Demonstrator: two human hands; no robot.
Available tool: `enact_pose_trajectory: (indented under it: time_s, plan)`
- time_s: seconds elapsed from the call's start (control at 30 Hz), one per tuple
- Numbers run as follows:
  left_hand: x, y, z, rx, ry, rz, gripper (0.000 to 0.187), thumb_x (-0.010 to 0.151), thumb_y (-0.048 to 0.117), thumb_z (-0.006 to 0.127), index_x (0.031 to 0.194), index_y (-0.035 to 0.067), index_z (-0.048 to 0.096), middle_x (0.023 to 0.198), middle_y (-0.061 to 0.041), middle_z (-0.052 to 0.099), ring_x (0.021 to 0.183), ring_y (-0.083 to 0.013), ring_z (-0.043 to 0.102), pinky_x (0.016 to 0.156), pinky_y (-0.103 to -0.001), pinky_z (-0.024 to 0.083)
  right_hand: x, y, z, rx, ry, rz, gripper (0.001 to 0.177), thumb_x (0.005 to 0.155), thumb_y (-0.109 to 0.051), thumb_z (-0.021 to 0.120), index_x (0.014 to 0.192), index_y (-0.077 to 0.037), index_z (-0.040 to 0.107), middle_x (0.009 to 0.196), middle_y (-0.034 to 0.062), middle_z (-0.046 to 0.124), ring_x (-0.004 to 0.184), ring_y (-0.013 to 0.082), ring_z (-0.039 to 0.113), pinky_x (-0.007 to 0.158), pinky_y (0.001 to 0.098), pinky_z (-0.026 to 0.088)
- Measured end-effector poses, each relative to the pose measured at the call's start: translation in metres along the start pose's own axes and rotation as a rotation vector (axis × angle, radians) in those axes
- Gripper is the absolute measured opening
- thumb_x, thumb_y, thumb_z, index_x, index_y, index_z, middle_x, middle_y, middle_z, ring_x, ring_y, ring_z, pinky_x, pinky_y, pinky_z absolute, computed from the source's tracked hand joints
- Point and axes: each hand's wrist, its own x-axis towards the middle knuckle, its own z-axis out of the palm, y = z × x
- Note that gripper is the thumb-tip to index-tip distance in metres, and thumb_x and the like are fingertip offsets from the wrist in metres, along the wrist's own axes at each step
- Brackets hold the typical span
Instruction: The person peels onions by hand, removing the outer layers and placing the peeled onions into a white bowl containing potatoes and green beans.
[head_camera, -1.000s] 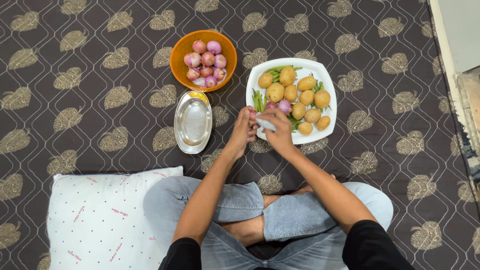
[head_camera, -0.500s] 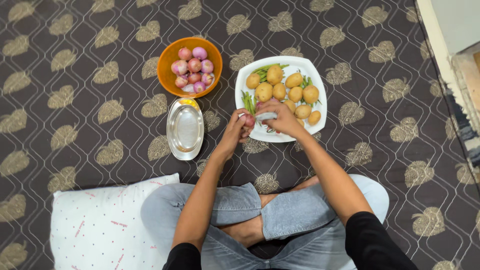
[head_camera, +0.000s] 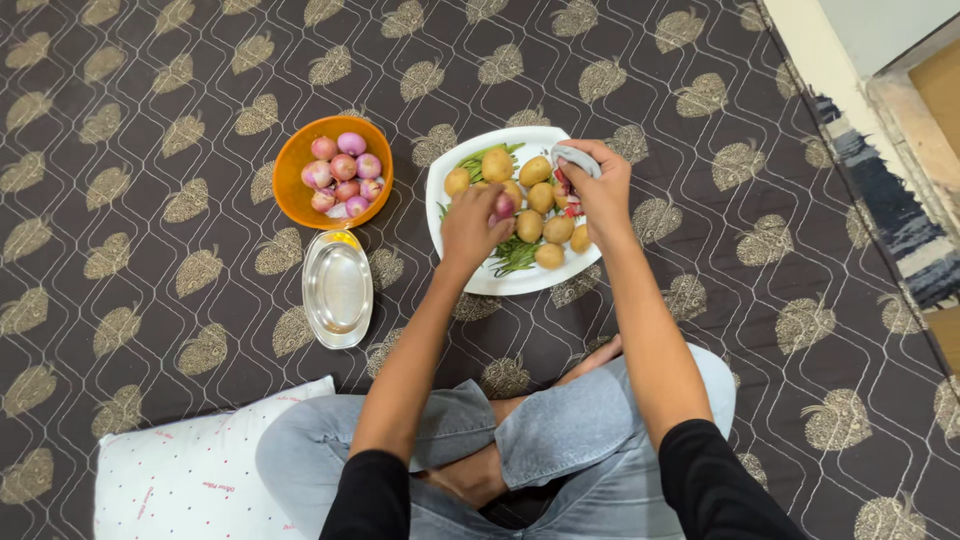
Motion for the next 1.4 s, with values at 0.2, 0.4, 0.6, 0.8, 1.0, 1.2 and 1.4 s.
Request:
enact_pose_trajectory:
  time_s: [0.2, 0.4, 0.6, 0.8, 1.0, 1.2, 1.4]
  plan:
    - [0.018, 0.011, 0.03, 0.063, -0.108, -0.113, 0.057, 0.07, 0.026, 0.085, 0.123, 0.016, 0.069, 0.109, -0.007, 0.066, 0.109, -0.0326, 0.058, 0.085, -0.048, 0.047, 0.006, 0.012, -0.007, 0.025, -0.001, 0.022, 0.02, 0.091, 0.009, 0.067, 0.109, 0.003, 0.073, 0.093, 0.0062, 0.072, 0.07, 0.0081, 0.065, 0.059, 0.0227, 0.053]
    - [-0.028, -0.053, 0.005, -0.059, 0.05, -0.116, 0.047, 0.077, 0.024, 0.083, 0.119, 0.012, 0.068, 0.114, -0.009, 0.069, 0.108, -0.0326, 0.06, 0.093, -0.044, 0.05, 0.012, 0.041, -0.013, 0.155, -0.032, 0.107, 0.019, 0.093, 0.005, 0.069, 0.111, 0.002, 0.072, 0.095, 0.0071, 0.071, 0.079, 0.0102, 0.067, 0.069, 0.0243, 0.056]
    - [-0.039, -0.159, -0.062, 0.154, 0.249, -0.192, 0.044, 0.082, 0.017, 0.084, 0.119, 0.008, 0.063, 0.108, -0.014, 0.067, 0.105, -0.0361, 0.061, 0.096, -0.048, 0.046, 0.009, 0.034, 0.01, 0.383, -0.04, 0.336, 0.024, 0.096, -0.015, 0.061, 0.108, 0.004, 0.069, 0.091, 0.0127, 0.071, 0.081, 0.0191, 0.071, 0.075, 0.0307, 0.06]
    - [-0.018, -0.219, -0.093, 0.226, 0.203, -0.453, 0.059, 0.079, 0.012, 0.08, 0.133, 0.006, 0.058, 0.122, -0.02, 0.061, 0.108, -0.042, 0.059, 0.095, -0.051, 0.047, -0.001, 0.051, 0.024, 0.371, -0.178, 0.378, 0.02, 0.098, -0.008, 0.06, 0.11, 0.006, 0.066, 0.103, 0.0172, 0.07, 0.09, 0.0242, 0.072, 0.076, 0.0311, 0.06]
    - [0.024, -0.244, -0.072, 0.265, 0.08, -0.448, 0.059, 0.082, 0.004, 0.069, 0.138, 0.012, 0.055, 0.144, -0.01, 0.05, 0.122, -0.0413, 0.053, 0.097, -0.052, 0.049, 0.001, 0.072, 0.024, 0.284, -0.145, 0.353, 0.024, 0.095, 0.003, 0.064, 0.119, 0.006, 0.064, 0.115, 0.0174, 0.066, 0.099, 0.0245, 0.071, 0.083, 0.0303, 0.06]
    - [0.037, -0.249, -0.063, 0.358, 0.02, -0.554, 0.037, 0.098, 0.013, 0.063, 0.134, 0.015, 0.055, 0.147, -0.005, 0.047, 0.128, -0.035, 0.049, 0.093, -0.053, 0.051, 0.0, 0.072, 0.03, 0.295, -0.127, 0.323, 0.033, 0.093, 0.005, 0.068, 0.126, 0.005, 0.063, 0.116, 0.0161, 0.067, 0.101, 0.0219, 0.071, 0.087, 0.0301, 0.061]
    - [0.007, -0.19, -0.089, 0.09, 0.292, -0.275, 0.044, 0.081, 0.015, 0.076, 0.119, 0.0, 0.059, 0.116, -0.016, 0.062, 0.104, -0.0338, 0.063, 0.085, -0.045, 0.054, -0.005, 0.08, 0.031, 0.313, -0.143, 0.269, 0.032, 0.091, 0.005, 0.071, 0.122, 0.004, 0.065, 0.108, 0.0143, 0.071, 0.097, 0.0189, 0.073, 0.084, 0.0278, 0.06]
